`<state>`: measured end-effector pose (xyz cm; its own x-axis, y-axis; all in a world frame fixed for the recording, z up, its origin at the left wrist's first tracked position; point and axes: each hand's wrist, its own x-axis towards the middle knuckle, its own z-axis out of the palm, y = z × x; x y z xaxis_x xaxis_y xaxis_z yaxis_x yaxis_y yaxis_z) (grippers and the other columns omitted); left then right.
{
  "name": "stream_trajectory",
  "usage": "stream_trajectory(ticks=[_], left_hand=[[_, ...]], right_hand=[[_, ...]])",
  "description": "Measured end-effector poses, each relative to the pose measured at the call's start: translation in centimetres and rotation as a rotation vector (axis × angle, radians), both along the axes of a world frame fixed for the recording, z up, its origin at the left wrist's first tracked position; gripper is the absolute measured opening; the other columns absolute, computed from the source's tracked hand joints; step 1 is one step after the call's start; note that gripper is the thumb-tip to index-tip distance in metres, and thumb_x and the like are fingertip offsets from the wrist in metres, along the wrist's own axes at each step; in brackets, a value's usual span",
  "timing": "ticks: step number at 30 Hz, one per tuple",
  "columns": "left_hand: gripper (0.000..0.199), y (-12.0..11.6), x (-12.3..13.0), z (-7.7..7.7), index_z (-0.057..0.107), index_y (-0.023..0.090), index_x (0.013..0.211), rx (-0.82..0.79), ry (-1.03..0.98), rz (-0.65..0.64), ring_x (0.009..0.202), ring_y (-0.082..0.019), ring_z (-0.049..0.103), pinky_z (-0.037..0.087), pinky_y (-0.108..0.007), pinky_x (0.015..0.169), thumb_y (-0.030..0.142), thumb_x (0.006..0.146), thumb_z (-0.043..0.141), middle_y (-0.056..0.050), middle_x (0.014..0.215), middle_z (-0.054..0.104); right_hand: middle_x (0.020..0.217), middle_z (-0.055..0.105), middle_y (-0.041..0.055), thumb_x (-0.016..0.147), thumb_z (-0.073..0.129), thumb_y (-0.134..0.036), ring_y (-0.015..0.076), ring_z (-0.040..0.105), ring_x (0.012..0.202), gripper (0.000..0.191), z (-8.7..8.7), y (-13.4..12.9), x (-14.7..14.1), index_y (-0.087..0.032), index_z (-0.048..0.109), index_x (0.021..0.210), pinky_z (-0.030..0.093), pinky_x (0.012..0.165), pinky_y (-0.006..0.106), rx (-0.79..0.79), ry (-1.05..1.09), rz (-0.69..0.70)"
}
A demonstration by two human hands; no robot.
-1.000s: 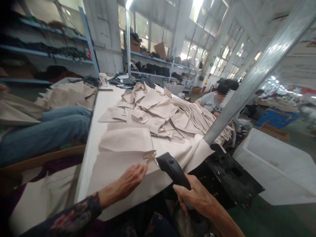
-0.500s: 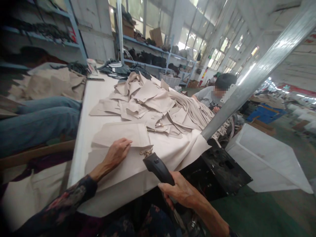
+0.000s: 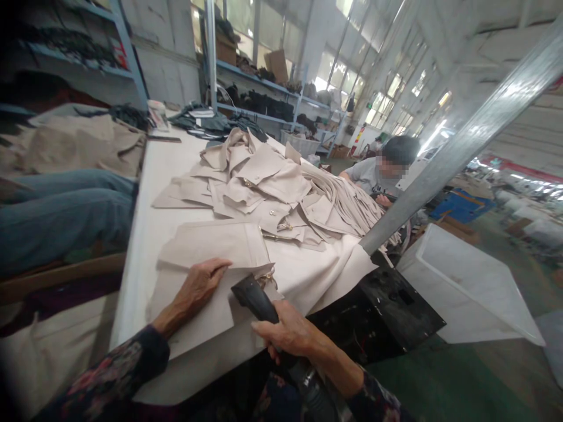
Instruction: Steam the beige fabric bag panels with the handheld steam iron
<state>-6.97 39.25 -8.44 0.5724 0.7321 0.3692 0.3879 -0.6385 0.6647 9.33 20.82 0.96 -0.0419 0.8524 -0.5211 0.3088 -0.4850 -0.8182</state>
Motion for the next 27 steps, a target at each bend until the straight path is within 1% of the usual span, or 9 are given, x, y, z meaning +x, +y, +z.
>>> stream_trajectory(ticks=[3,5,8,11,15,19,22,24,27], left_hand=[[0.030,0.0,0.0,0.0,0.071,0.014,0.096,-0.006,-0.008,-0.004,0.088,-0.022,0.069,0.052,-0.034,0.082,0.020,0.086,0.043,-0.011,0.097,0.074],[0.031,-0.1,-0.1,0.0,0.071,0.013,0.096,-0.012,-0.015,-0.002,0.088,-0.022,0.069,0.052,-0.034,0.082,0.020,0.086,0.042,-0.012,0.098,0.074],[0.031,-0.2,-0.1,0.1,0.071,0.012,0.096,-0.019,-0.025,0.002,0.089,-0.022,0.068,0.051,-0.034,0.083,0.019,0.085,0.043,-0.012,0.098,0.073],[0.030,-0.2,-0.1,0.2,0.071,0.013,0.095,-0.023,-0.031,0.003,0.088,-0.021,0.068,0.051,-0.033,0.083,0.018,0.085,0.043,-0.010,0.096,0.074],[0.029,-0.2,-0.1,0.2,0.070,0.015,0.094,-0.016,-0.031,-0.005,0.087,-0.021,0.068,0.051,-0.032,0.082,0.018,0.085,0.043,-0.009,0.095,0.073],[0.026,-0.2,-0.2,0.4,0.068,0.016,0.094,0.006,-0.009,-0.030,0.087,-0.020,0.067,0.050,-0.032,0.082,0.020,0.087,0.044,-0.009,0.095,0.072],[0.023,-0.8,-0.2,0.6,0.065,0.016,0.099,0.071,0.157,-0.048,0.086,-0.022,0.065,0.049,-0.032,0.078,0.030,0.086,0.052,-0.010,0.095,0.069],[0.029,-1.5,-0.2,0.8,0.062,0.015,0.101,0.134,0.323,-0.052,0.086,-0.025,0.064,0.048,-0.034,0.075,0.036,0.081,0.059,-0.011,0.096,0.067],[0.026,-2.2,0.1,1.1,0.057,0.016,0.101,0.131,0.463,-0.086,0.081,-0.026,0.064,0.045,-0.032,0.069,0.035,0.082,0.058,-0.009,0.089,0.069]], right_hand=[[0.048,0.051,-0.0050,0.084,0.052,-0.031,0.0082,0.048,0.037,0.019,0.6,0.9,0.5,-0.016,0.049,0.073,0.040,0.037,0.017,0.082,-0.069,-0.060],[0.048,0.051,-0.0048,0.085,0.051,-0.033,0.0081,0.049,0.037,0.022,1.4,0.9,1.1,-0.016,0.048,0.071,0.039,0.038,0.017,0.092,-0.112,-0.100],[0.047,0.052,-0.0041,0.086,0.050,-0.035,0.0087,0.049,0.037,0.025,2.3,0.2,2.1,-0.016,0.048,0.070,0.038,0.037,0.017,0.107,-0.156,-0.139],[0.048,0.053,-0.0044,0.087,0.050,-0.035,0.0089,0.050,0.038,0.024,2.7,-0.9,2.5,-0.017,0.048,0.072,0.039,0.038,0.018,0.134,-0.155,-0.140],[0.050,0.052,-0.0051,0.086,0.052,-0.032,0.0084,0.049,0.039,0.019,2.1,-1.5,1.2,-0.017,0.048,0.075,0.041,0.039,0.017,0.105,-0.098,-0.069],[0.054,0.052,-0.0050,0.085,0.051,-0.031,0.0081,0.048,0.039,0.015,1.1,-0.6,-0.2,-0.017,0.048,0.081,0.040,0.035,0.017,0.029,-0.042,-0.042],[0.053,0.052,-0.0047,0.085,0.052,-0.032,0.0077,0.048,0.039,0.017,1.5,-0.2,0.0,-0.017,0.048,0.078,0.040,0.037,0.016,0.057,-0.060,-0.047],[0.051,0.052,-0.0046,0.086,0.052,-0.034,0.0078,0.048,0.039,0.020,2.3,-0.6,0.8,-0.016,0.049,0.076,0.040,0.039,0.017,0.099,-0.078,-0.060],[0.048,0.052,-0.0045,0.087,0.051,-0.035,0.0083,0.048,0.038,0.024,3.5,-1.9,2.1,-0.016,0.050,0.073,0.038,0.039,0.017,0.138,-0.108,-0.094]])
